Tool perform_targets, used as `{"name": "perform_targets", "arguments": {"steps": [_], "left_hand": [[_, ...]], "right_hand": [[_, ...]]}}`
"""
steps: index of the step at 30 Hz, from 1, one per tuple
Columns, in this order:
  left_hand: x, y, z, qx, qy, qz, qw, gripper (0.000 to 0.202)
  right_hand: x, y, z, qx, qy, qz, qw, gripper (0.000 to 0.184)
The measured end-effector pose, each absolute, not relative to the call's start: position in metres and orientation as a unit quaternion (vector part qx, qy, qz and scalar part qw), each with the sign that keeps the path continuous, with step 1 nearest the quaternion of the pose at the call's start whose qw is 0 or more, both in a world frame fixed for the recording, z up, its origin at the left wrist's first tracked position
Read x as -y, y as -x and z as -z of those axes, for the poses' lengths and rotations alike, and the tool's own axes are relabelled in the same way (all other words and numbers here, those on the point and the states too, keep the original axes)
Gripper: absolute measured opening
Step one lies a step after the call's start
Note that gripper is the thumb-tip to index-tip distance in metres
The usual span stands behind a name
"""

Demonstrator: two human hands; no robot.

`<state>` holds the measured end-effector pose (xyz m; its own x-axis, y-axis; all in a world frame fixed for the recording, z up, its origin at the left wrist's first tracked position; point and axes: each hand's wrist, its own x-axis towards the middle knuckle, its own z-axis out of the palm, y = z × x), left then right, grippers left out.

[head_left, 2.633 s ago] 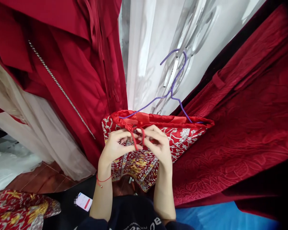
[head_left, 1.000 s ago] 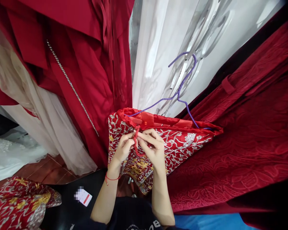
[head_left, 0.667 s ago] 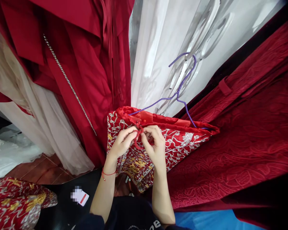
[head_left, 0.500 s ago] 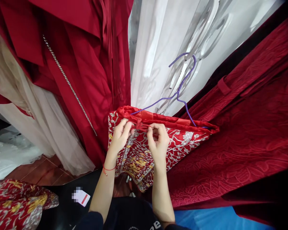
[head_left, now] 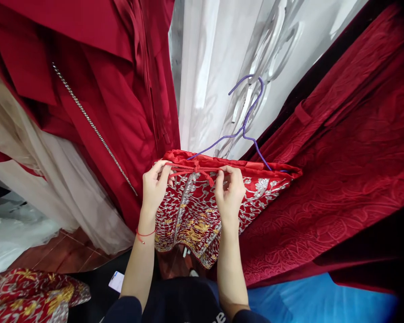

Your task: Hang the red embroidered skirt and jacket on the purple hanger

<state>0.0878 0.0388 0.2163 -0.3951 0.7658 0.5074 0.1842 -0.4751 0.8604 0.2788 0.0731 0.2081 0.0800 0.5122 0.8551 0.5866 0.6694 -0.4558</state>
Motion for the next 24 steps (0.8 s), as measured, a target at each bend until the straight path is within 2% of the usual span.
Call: {"name": "perform_targets", "arguments": {"steps": [8,14,15,17,19,21,24], "left_hand": [[-0.041,-0.072,-0.213,-0.472,-0.488,-0.703,0.213,0.033],[-0.039,-0.064,-0.203,-0.496,-0.535,-0.650,0.213,0.029],[-0.036,-0.067,-0.203,-0.504,-0.553,-0.637,0.186,0.027],[-0.027,-0.078,-0.204,-0.516,-0.575,-0.631,0.067,0.029],[-0.018,-0.093,-0.209,-0.517,-0.582,-0.621,-0.094,0.044],[-0.014,-0.106,-0.216,-0.511,-0.610,-0.568,-0.210,0.053],[-0.020,-0.117,-0.227,-0.502,-0.681,-0.462,-0.266,0.044]], "right_hand": [[-0.085,-0.288,-0.203,0.621,0.434,0.100,0.645,0.013],[-0.077,-0.297,-0.205,0.637,0.402,0.031,0.657,0.011],[-0.072,-0.297,-0.205,0.632,0.397,0.028,0.665,0.009],[-0.062,-0.296,-0.207,0.636,0.387,0.015,0.667,0.005],[-0.055,-0.291,-0.207,0.675,0.377,-0.026,0.634,0.006],[-0.052,-0.284,-0.207,0.719,0.375,-0.063,0.582,0.013],[-0.053,-0.276,-0.207,0.750,0.381,-0.072,0.537,0.019]]}}
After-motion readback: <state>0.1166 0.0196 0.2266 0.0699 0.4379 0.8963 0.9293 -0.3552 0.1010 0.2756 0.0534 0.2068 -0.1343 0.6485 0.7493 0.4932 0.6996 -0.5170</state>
